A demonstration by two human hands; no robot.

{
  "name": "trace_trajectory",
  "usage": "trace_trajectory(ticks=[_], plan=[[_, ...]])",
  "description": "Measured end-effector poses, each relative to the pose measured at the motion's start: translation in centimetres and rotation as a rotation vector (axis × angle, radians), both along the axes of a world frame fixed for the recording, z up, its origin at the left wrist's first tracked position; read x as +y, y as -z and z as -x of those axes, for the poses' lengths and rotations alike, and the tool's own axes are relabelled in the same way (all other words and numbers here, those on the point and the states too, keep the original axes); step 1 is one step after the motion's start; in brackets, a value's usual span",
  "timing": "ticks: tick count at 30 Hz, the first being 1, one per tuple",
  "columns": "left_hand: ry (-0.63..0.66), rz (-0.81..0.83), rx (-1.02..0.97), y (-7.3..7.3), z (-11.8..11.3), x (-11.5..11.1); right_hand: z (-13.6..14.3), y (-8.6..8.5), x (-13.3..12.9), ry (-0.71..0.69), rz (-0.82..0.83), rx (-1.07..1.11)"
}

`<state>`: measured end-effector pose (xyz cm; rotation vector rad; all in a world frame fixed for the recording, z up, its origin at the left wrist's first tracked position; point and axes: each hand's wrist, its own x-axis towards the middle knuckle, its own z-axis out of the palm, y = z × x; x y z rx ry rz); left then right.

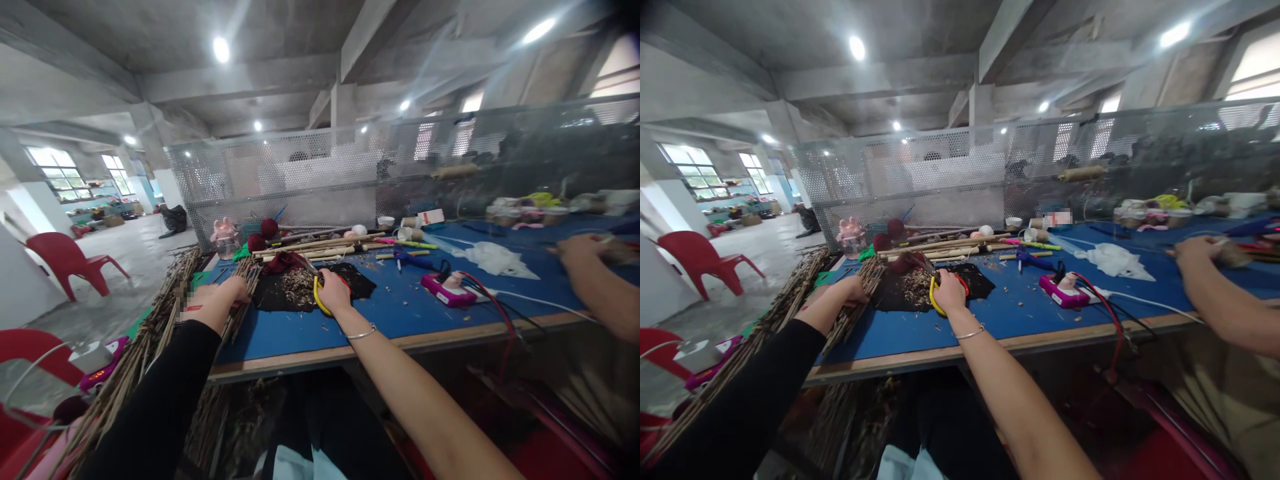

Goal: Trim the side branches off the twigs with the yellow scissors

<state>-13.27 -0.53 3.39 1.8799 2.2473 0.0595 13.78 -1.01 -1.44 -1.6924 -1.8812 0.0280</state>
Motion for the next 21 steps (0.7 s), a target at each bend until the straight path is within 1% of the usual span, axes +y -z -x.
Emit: trace_trajectory(ticks=[2, 4, 6, 9, 13, 16, 19, 21], plan=[[-0.097, 0.05, -0.127, 0.5, 0.0, 0.0, 0.0, -0.1, -0.1, -0.004, 0.002, -0.002], [-0.177, 0.056, -0.281, 0.6, 0.1, 0.1, 0.0, -0.3, -0.2, -0.006, 0.009, -0.006], [-0.226, 0.035, -0.422, 0.2, 0.3, 0.2, 0.0, -0.4, -0.3, -0.001, 0.03, -0.012], [-0.267, 0.007, -0.594, -0.8, 0.7, 0.2, 0.0, -0.3, -0.3, 0.006, 0.05, -0.015], [-0.219, -0.041, -0.84, -2.4, 0.5, -0.2, 0.0, -0.3, -0.3, -0.003, 0.037, -0.021], [-0.157, -0.082, -0.966, -3.2, -0.5, -0.4, 0.1, -0.4, -0.4, -0.002, 0.047, -0.028], [-0.11, -0.155, -1.098, -3.3, -2.4, -0.6, 0.2, -0.7, -0.5, 0.038, 0.059, -0.029], [-0.064, -0.195, -1.199, -2.8, -3.9, -0.6, 0.2, -0.7, -0.5, 0.105, 0.069, -0.023]])
